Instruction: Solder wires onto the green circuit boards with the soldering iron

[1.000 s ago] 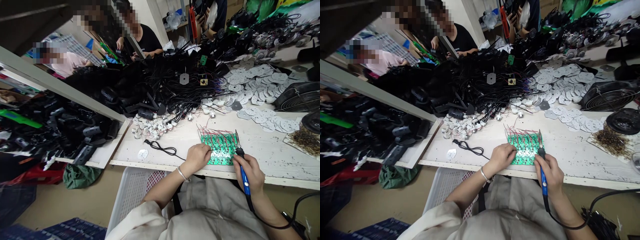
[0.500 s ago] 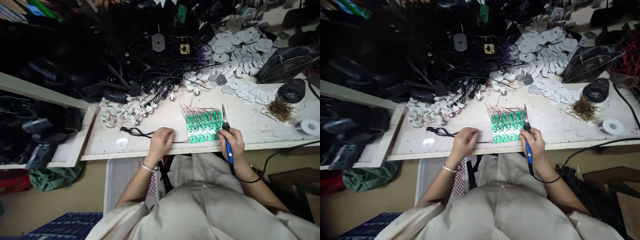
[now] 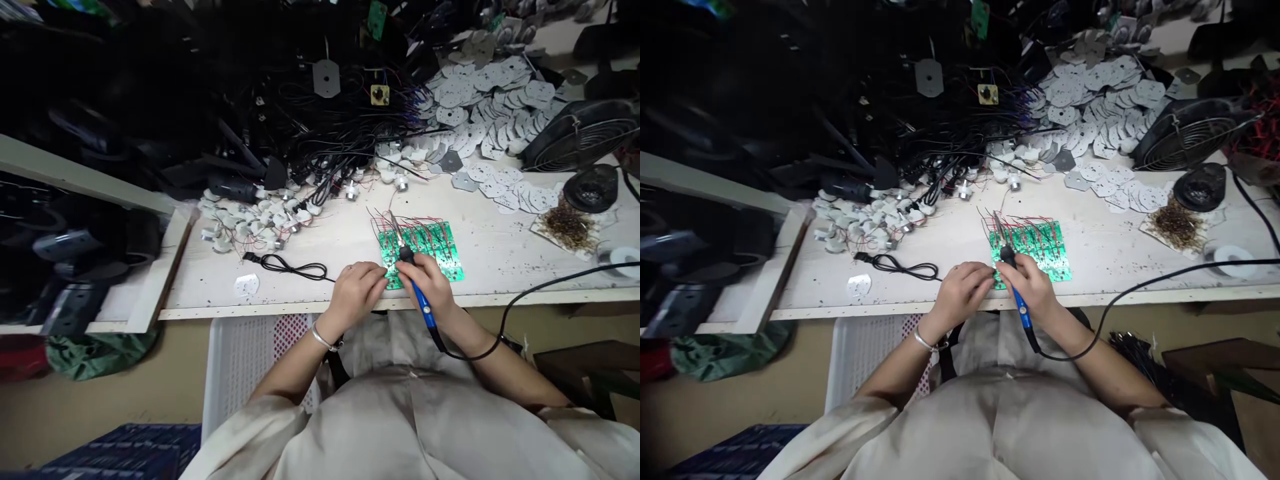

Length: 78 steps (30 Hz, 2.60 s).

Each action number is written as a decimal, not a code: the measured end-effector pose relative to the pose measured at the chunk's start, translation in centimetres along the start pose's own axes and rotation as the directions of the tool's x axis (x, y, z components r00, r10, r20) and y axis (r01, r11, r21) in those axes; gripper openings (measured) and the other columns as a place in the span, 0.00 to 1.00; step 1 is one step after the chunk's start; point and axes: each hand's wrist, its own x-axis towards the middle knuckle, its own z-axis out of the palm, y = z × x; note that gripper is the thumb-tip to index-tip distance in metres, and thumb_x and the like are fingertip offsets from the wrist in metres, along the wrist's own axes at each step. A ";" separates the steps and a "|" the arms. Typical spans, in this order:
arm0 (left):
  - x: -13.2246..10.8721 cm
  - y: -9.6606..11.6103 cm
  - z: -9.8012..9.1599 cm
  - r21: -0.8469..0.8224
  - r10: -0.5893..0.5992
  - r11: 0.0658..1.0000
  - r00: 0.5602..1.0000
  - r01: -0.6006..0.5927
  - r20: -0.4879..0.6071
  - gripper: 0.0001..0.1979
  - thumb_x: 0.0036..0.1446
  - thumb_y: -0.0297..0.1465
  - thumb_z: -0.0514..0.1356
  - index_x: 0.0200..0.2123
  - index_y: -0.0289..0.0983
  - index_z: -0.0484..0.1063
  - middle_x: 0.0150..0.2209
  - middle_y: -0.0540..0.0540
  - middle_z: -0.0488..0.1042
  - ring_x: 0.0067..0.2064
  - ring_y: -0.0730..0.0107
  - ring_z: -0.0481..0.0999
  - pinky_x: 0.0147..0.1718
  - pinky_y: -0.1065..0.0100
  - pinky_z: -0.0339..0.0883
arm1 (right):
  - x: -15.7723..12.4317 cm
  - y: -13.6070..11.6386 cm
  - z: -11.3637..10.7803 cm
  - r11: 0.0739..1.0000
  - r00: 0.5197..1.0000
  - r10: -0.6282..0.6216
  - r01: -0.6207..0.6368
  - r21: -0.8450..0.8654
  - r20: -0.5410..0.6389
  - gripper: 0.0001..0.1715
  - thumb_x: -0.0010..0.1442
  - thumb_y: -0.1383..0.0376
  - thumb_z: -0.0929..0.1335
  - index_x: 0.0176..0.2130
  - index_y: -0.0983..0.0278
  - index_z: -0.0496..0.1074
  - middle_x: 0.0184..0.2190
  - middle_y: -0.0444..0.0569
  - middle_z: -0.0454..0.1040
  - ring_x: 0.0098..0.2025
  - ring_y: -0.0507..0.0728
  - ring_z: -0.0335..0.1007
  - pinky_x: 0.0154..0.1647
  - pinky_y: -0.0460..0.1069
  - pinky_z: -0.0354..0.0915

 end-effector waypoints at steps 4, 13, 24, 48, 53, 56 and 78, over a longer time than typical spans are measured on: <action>0.2 -3.7 -2.7 0.061 -0.107 0.992 0.991 0.112 -0.085 0.12 0.68 0.34 0.55 0.44 0.36 0.77 0.41 0.41 0.80 0.43 0.64 0.79 0.42 0.63 0.73 | -0.9 0.4 0.4 0.994 0.994 0.106 -0.106 0.018 0.031 0.15 0.67 0.68 0.66 0.51 0.57 0.74 0.43 0.49 0.71 0.36 0.51 0.73 0.34 0.45 0.72; 4.5 -9.7 -7.0 0.469 -0.237 0.842 0.964 0.267 -0.121 0.11 0.63 0.31 0.58 0.45 0.37 0.79 0.46 0.38 0.78 0.48 0.53 0.75 0.42 0.57 0.67 | -2.4 0.3 -1.6 0.999 0.997 0.009 -0.011 -0.036 -0.075 0.24 0.63 0.72 0.69 0.57 0.59 0.70 0.45 0.49 0.68 0.35 0.50 0.75 0.35 0.45 0.73; 4.6 -12.8 -9.0 -0.469 -0.574 0.799 0.711 0.377 -0.407 0.08 0.55 0.37 0.67 0.35 0.38 0.81 0.33 0.46 0.81 0.35 0.65 0.80 0.40 0.60 0.75 | -3.4 0.9 -1.9 0.996 0.990 0.080 -0.076 0.035 -0.119 0.25 0.63 0.73 0.69 0.57 0.57 0.70 0.44 0.49 0.72 0.38 0.54 0.79 0.36 0.48 0.76; 25.7 -3.3 3.5 0.304 0.090 0.930 0.930 -0.207 0.357 0.11 0.64 0.29 0.58 0.36 0.33 0.81 0.41 0.35 0.80 0.48 0.53 0.73 0.50 0.50 0.56 | -3.5 0.3 -1.3 0.979 0.932 0.197 -0.170 0.113 -0.304 0.23 0.63 0.75 0.68 0.55 0.59 0.72 0.45 0.51 0.70 0.37 0.54 0.80 0.35 0.48 0.79; 21.3 -3.0 -0.9 -0.087 0.148 0.985 0.988 -0.151 -0.039 0.08 0.65 0.29 0.60 0.39 0.37 0.81 0.39 0.43 0.82 0.41 0.66 0.78 0.43 0.63 0.68 | -3.1 0.2 -1.6 0.966 0.934 0.205 -0.146 0.213 -0.293 0.23 0.63 0.76 0.67 0.54 0.58 0.73 0.42 0.49 0.73 0.33 0.54 0.80 0.33 0.47 0.79; 15.8 -1.5 -6.7 -0.150 0.155 0.960 0.898 -0.234 -0.413 0.07 0.65 0.31 0.60 0.39 0.40 0.80 0.36 0.47 0.82 0.36 0.71 0.79 0.37 0.66 0.71 | -2.9 0.2 -2.0 0.966 0.943 0.196 -0.139 0.216 -0.269 0.22 0.63 0.77 0.67 0.53 0.58 0.73 0.39 0.48 0.75 0.33 0.54 0.80 0.33 0.48 0.77; 2.0 0.3 -1.0 -0.396 0.166 0.865 0.921 -0.307 -0.352 0.06 0.62 0.26 0.63 0.42 0.40 0.78 0.33 0.46 0.81 0.33 0.69 0.81 0.32 0.69 0.76 | 1.1 -1.6 -1.7 0.980 0.976 -0.194 0.190 -0.053 -0.098 0.11 0.61 0.71 0.71 0.45 0.60 0.76 0.32 0.47 0.74 0.32 0.53 0.73 0.33 0.47 0.70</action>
